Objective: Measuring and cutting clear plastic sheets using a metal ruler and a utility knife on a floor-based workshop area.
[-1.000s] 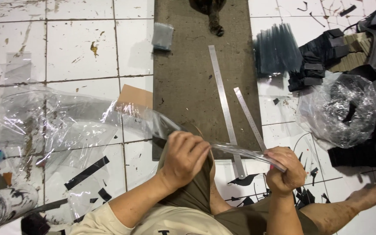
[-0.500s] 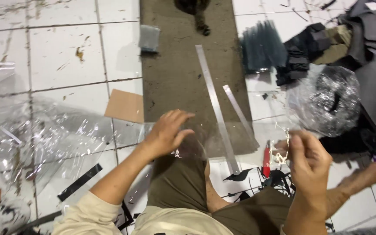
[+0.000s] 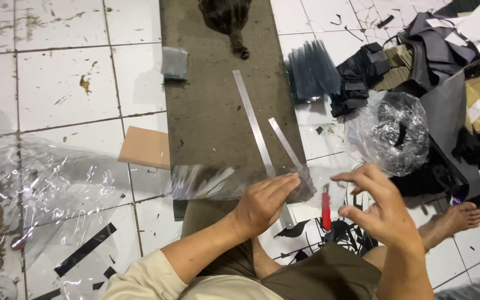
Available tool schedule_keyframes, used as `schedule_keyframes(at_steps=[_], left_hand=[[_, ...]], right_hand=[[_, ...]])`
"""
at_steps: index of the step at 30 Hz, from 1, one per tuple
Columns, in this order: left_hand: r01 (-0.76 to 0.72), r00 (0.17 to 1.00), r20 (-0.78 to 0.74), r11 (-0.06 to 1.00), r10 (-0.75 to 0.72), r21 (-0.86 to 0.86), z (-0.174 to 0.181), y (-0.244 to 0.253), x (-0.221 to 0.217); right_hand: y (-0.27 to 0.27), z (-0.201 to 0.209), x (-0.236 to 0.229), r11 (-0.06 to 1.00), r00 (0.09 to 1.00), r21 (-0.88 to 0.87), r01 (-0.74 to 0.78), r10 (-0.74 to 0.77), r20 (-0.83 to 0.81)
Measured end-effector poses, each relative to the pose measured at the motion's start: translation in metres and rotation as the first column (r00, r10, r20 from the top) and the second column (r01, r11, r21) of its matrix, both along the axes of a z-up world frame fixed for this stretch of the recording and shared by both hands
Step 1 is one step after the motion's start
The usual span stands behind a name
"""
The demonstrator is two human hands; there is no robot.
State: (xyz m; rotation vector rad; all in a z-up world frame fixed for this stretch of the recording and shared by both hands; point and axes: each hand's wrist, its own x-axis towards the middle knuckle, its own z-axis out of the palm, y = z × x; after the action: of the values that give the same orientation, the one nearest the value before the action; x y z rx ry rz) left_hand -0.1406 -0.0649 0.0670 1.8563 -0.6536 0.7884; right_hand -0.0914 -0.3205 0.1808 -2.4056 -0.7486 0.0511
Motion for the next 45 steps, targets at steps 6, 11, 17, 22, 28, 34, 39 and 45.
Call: schedule_keyframes(at_steps=[6, 11, 17, 22, 28, 34, 39, 45], left_hand=[[0.064, 0.988, -0.133, 0.989, -0.082, -0.136, 0.009, 0.005, -0.006], [-0.017, 0.994, -0.107, 0.980, -0.004, -0.197, 0.022, 0.015, -0.012], [-0.105, 0.993, -0.060, 0.987, 0.098, -0.118, 0.035, 0.021, -0.019], [-0.113, 0.992, -0.069, 0.981, 0.103, -0.157, 0.042, 0.023, -0.021], [-0.124, 0.992, 0.003, 0.990, 0.125, -0.060, 0.052, 0.024, -0.022], [-0.108, 0.961, -0.213, 0.946, 0.178, 0.306, 0.029, 0.035, -0.017], [-0.148, 0.877, -0.285, 0.784, 0.385, 0.603, -0.013, 0.078, -0.015], [-0.571, 0.251, -0.892, 0.802, 0.375, 0.176, -0.124, 0.214, -0.052]], right_hand=[[0.013, -0.012, -0.002, 0.986, 0.962, -0.097, -0.139, 0.157, 0.221], [0.032, -0.016, -0.009, 0.992, 0.923, 0.016, -0.126, 0.111, 0.370], [0.033, -0.018, -0.010, 0.987, 0.897, 0.061, -0.150, 0.110, 0.427], [0.035, -0.014, -0.009, 0.987, 0.879, 0.050, -0.154, 0.113, 0.462], [0.040, -0.010, -0.012, 0.975, 0.859, 0.076, -0.209, 0.146, 0.491], [0.041, -0.006, -0.026, 0.986, 0.878, 0.044, -0.159, 0.121, 0.464], [0.034, 0.006, -0.034, 0.980, 0.847, 0.112, -0.167, 0.084, 0.525], [-0.069, -0.010, -0.009, 0.865, 0.846, 0.399, -0.303, 0.051, 0.531]])
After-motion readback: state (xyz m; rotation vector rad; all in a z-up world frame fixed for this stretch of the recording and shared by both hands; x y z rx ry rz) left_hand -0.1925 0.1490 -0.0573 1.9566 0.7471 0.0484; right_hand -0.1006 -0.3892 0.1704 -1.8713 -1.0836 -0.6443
